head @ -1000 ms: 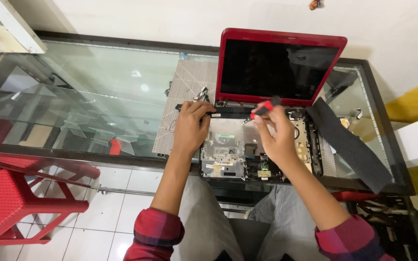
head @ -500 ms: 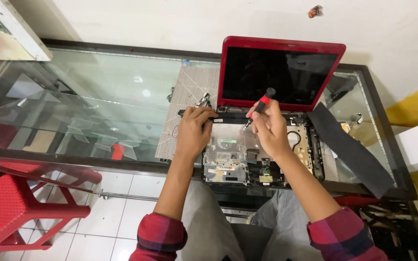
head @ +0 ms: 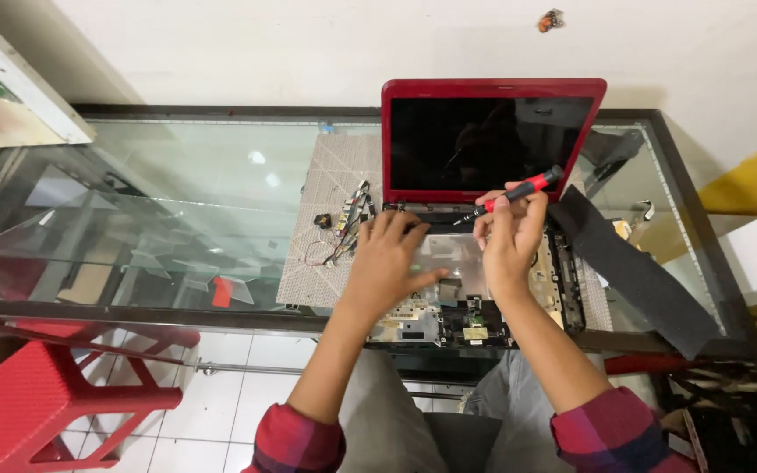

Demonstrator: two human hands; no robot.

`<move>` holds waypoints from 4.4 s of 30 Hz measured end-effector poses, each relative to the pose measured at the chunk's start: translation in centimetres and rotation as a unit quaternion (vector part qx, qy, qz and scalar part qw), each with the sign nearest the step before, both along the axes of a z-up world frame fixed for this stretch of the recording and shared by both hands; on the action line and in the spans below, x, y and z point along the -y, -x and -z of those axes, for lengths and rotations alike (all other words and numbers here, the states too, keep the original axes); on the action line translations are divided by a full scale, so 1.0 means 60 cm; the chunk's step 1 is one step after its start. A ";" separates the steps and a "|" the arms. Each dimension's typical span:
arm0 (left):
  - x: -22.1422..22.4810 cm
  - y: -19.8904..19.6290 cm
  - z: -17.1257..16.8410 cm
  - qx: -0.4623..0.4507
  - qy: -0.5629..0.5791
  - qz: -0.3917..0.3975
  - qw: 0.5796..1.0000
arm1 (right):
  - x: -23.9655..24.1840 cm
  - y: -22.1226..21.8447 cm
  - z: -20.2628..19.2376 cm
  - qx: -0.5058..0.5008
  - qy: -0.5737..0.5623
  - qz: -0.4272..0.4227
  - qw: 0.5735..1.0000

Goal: Disassembling a laptop by removing screws and prying off the internal frame and keyboard assembly.

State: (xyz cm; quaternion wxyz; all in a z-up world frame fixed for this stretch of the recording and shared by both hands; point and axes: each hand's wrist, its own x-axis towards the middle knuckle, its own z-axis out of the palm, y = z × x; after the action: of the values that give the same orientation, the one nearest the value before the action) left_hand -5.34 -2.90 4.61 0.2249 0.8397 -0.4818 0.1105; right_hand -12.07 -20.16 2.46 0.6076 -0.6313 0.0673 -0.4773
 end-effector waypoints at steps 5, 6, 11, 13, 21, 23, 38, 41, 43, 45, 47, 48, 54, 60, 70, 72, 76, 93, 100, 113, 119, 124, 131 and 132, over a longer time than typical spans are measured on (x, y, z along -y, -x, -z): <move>0.018 0.001 0.020 0.009 0.001 -0.020 1.000 | 0.003 0.000 0.002 -0.005 -0.007 0.006 1.000; 0.021 0.001 0.024 0.014 0.006 -0.019 1.000 | 0.004 -0.002 0.005 -0.006 -0.008 0.007 1.000; 0.030 0.000 0.030 0.021 -0.011 -0.032 0.999 | 0.000 0.000 -0.001 -0.012 -0.008 0.004 1.000; 0.034 -0.002 0.031 0.006 -0.014 -0.037 0.999 | 0.003 -0.002 0.003 -0.012 -0.010 0.003 1.000; 0.037 -0.005 0.029 -0.015 -0.033 -0.023 0.999 | 0.004 -0.001 0.003 -0.009 -0.027 0.001 1.000; 0.036 -0.003 0.022 -0.013 -0.040 -0.022 0.999 | 0.005 -0.002 -0.001 -0.006 -0.037 -0.001 0.999; 0.058 -0.031 -0.021 -0.147 -0.129 -0.028 0.980 | 0.186 0.106 0.017 0.062 -0.068 0.080 0.993; 0.068 -0.043 -0.024 -0.162 -0.158 -0.035 0.973 | 0.193 0.133 0.053 0.062 -0.068 0.092 0.992; 0.067 -0.043 -0.032 -0.170 -0.174 -0.038 0.969 | 0.191 0.143 0.073 0.063 -0.074 0.092 0.991; 0.061 -0.036 -0.046 -0.184 -0.142 -0.033 0.972 | 0.194 0.149 0.093 0.067 -0.075 0.088 0.991; 0.055 -0.030 -0.046 -0.177 -0.125 -0.029 0.976 | 0.184 0.150 0.083 0.065 -0.066 0.090 0.992; 0.052 -0.027 -0.046 -0.172 -0.103 -0.027 0.979 | 0.179 0.151 0.079 0.062 -0.054 0.089 0.993; -0.014 0.109 -0.029 -0.122 0.097 0.063 0.986 | 0.179 0.152 0.081 0.055 -0.055 0.121 0.990; -0.044 0.225 0.049 -0.020 0.158 0.011 0.987 | 0.181 0.151 0.078 0.057 -0.057 0.124 0.989; -0.055 0.231 0.074 0.016 0.109 0.001 0.994 | 0.209 0.143 0.114 0.063 -0.062 0.129 0.988; -0.055 0.237 0.080 0.013 0.136 -0.002 0.991 | 0.207 0.144 0.115 0.062 -0.054 0.121 0.989; -0.054 0.249 0.090 0.017 0.172 0.001 0.985 | 0.180 0.152 0.087 0.059 -0.048 0.127 0.989; -0.049 0.257 0.093 0.026 0.200 -0.042 0.979 | 0.190 0.149 0.088 0.047 -0.086 0.101 0.990; -0.022 0.278 0.073 0.021 0.168 -0.063 0.983 | 0.185 0.149 0.083 0.043 -0.090 0.101 0.990; -0.004 0.240 0.088 0.092 0.164 -0.005 0.982 | 0.192 0.152 0.077 0.043 -0.145 0.100 0.983; -0.032 0.184 0.022 0.073 0.256 0.010 0.964 | 0.191 0.150 0.078 0.048 -0.175 0.109 0.977; -0.057 0.138 -0.038 0.051 0.364 -0.017 0.930 | 0.187 0.150 0.072 0.048 -0.181 0.105 0.977; -0.123 0.094 -0.074 0.011 0.613 -0.161 0.773 | 0.197 0.147 0.080 0.047 -0.185 0.102 0.976; -0.137 0.096 -0.082 -0.027 0.672 -0.182 0.717 | 0.199 0.145 0.084 0.047 -0.185 0.101 0.976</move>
State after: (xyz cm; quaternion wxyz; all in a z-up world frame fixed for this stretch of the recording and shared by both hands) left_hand -11.09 5.31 9.55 0.7189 0.5416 -0.1123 0.4210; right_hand -20.77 -32.10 -2.55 0.6654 -0.4746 0.1891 -0.5444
